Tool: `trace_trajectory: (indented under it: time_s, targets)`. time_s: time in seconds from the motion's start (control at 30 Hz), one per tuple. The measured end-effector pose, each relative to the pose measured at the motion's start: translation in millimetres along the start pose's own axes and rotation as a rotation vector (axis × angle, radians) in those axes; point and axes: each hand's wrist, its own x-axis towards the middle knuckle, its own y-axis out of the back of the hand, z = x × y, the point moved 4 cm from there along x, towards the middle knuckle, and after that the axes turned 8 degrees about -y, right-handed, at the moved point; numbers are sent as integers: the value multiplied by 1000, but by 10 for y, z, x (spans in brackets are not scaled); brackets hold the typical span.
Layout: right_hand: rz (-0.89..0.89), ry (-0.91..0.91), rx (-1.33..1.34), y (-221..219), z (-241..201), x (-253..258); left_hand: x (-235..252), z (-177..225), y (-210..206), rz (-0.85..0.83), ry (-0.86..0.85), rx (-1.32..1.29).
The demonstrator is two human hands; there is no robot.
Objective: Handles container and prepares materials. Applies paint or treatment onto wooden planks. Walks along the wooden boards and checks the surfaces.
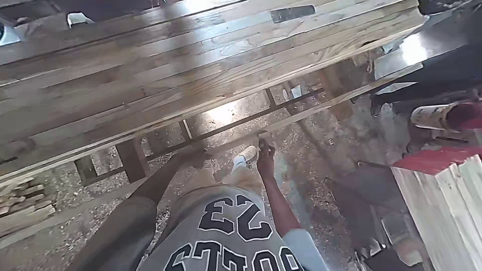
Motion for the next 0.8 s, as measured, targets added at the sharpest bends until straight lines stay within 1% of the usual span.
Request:
trace_trajectory:
  time_s: [0.07,0.1,0.17,0.2,0.27,0.33,0.4,0.47,0.57,0.6,0.67,0.73,0.8]
  targets:
    - [14,-102,-91,-114,113,-159,16,-218,7,14,-65,-39]
    - [40,-118,-75,-75,155,-193,44,-276,4,12,-106,-33]
    - [80,-133,50,197,71,-136,73,-320,-17,46,-185,3]
    - [58,-164,99,388,-81,-67,68,-305,-22,62,-217,25]
    - [-65,-301,151,721,-414,32,19,-271,-75,84,-248,103]
    - [-193,-420,256,822,-688,16,29,-242,-95,104,-263,203]
    - [-284,-423,348,634,-823,-239,30,-274,-123,123,-271,291]
    - [-386,-429,446,358,-907,-563,31,-258,-99,137,-274,316]
    - [-564,-480,662,95,-881,-980,-127,-314,-79,181,-236,323]
    - [-583,-476,751,74,-821,-1023,-214,-281,-66,216,-220,353]
    - [-535,-440,852,77,-650,-996,-287,-269,-105,345,-210,419]
    - [-425,-347,765,50,-519,-934,-311,-290,-176,420,-147,461]
    - [-299,-155,553,7,-473,-780,-267,-242,-171,431,-114,500]
